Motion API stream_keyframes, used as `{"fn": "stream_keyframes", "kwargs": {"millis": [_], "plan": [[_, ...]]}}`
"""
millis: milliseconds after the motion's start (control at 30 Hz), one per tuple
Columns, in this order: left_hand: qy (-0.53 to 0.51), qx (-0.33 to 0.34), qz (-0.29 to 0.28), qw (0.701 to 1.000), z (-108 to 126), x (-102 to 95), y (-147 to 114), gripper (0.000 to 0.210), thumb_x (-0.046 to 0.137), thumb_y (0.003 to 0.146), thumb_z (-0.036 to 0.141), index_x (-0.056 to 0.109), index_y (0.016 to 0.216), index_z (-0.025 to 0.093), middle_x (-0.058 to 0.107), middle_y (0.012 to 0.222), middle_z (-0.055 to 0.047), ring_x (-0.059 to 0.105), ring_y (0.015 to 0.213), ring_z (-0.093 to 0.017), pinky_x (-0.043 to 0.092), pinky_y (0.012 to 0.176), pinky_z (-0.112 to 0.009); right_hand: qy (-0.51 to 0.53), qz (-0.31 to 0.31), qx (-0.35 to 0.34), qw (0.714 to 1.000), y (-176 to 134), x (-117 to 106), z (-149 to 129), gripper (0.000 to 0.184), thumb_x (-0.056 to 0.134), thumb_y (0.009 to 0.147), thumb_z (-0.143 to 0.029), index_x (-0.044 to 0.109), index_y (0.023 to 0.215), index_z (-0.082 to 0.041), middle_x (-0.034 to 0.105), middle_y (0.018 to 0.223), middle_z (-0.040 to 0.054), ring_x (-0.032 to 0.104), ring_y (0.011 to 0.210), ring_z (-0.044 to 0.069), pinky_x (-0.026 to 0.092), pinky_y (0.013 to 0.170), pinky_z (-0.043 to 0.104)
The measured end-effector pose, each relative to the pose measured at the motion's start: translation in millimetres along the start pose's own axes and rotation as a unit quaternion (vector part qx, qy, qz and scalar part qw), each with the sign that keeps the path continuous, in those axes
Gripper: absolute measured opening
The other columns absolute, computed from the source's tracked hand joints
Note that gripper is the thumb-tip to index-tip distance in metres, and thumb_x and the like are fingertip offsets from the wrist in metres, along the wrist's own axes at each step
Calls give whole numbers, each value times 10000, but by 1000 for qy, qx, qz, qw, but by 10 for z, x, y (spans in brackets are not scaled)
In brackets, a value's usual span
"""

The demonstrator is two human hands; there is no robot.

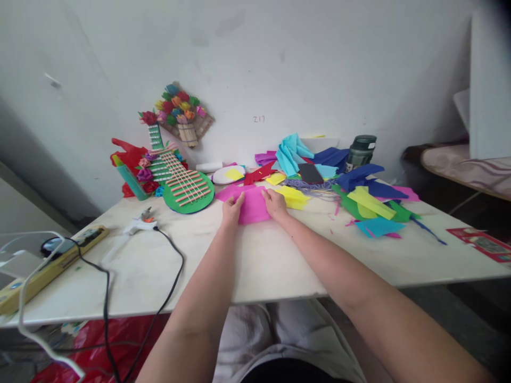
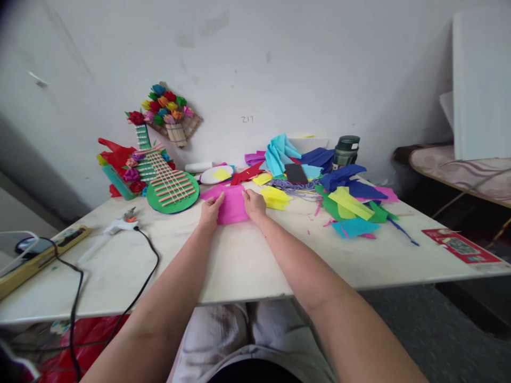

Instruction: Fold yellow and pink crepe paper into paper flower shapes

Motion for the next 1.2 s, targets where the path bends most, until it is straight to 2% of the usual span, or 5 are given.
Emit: {"fn": "stream_keyframes", "kwargs": {"millis": [367, 600, 733, 933, 1200], "plan": [[18, 5, 23, 1000, -17, -2, 47, 265, 644, 671, 406, 617, 661, 142, 495, 499, 25, 438, 505, -99, 314, 452, -198, 14, -7, -6, 1000, 13, 6, -11, 346, 411, 852, -407, 528, 600, -201, 456, 550, -12, 371, 567, 131, 279, 566, 238], [8, -65, 43, 997, -23, -156, 27, 588, 514, 651, 678, 646, 811, 128, 363, 420, 60, 363, 376, -79, 280, 396, -204, 84, -47, -34, 995, 73, 34, 71, 371, 461, 801, -401, 378, 507, -190, 339, 498, -42, 307, 536, 106, 256, 549, 239], [-4, -92, -9, 996, 13, -142, 35, 676, 505, 620, 718, 666, 861, 108, 492, 529, 10, 442, 454, -86, 321, 446, -211, 127, -99, -63, 985, 78, 84, 68, 373, 460, 781, -418, 345, 509, -191, 304, 498, -51, 301, 532, 98, 239, 534, 242], [85, -61, -175, 979, 17, 75, -60, 374, 749, 521, 460, 587, 617, 137, 524, 540, 19, 440, 480, -81, 294, 455, -211, 160, -158, -72, 972, 15, 108, -29, 425, 504, 722, -484, 313, 480, -192, 277, 489, -56, 284, 530, 90, 245, 529, 240], [58, -40, -165, 984, -15, 37, -30, 383, 736, 565, 398, 436, 542, 161, 395, 431, 67, 329, 372, -42, 193, 384, -197, 347, -219, 75, 909, -34, 70, 77, 524, 448, 731, -638, 618, 750, -143, 596, 708, 30, 502, 713, 148, 367, 706, 271]]}}
Point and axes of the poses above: each hand's wrist, its own y-axis towards the middle knuckle, its own x-axis out of the palm, z = x × y, the point moved 6 cm from there along y, towards the middle knuckle
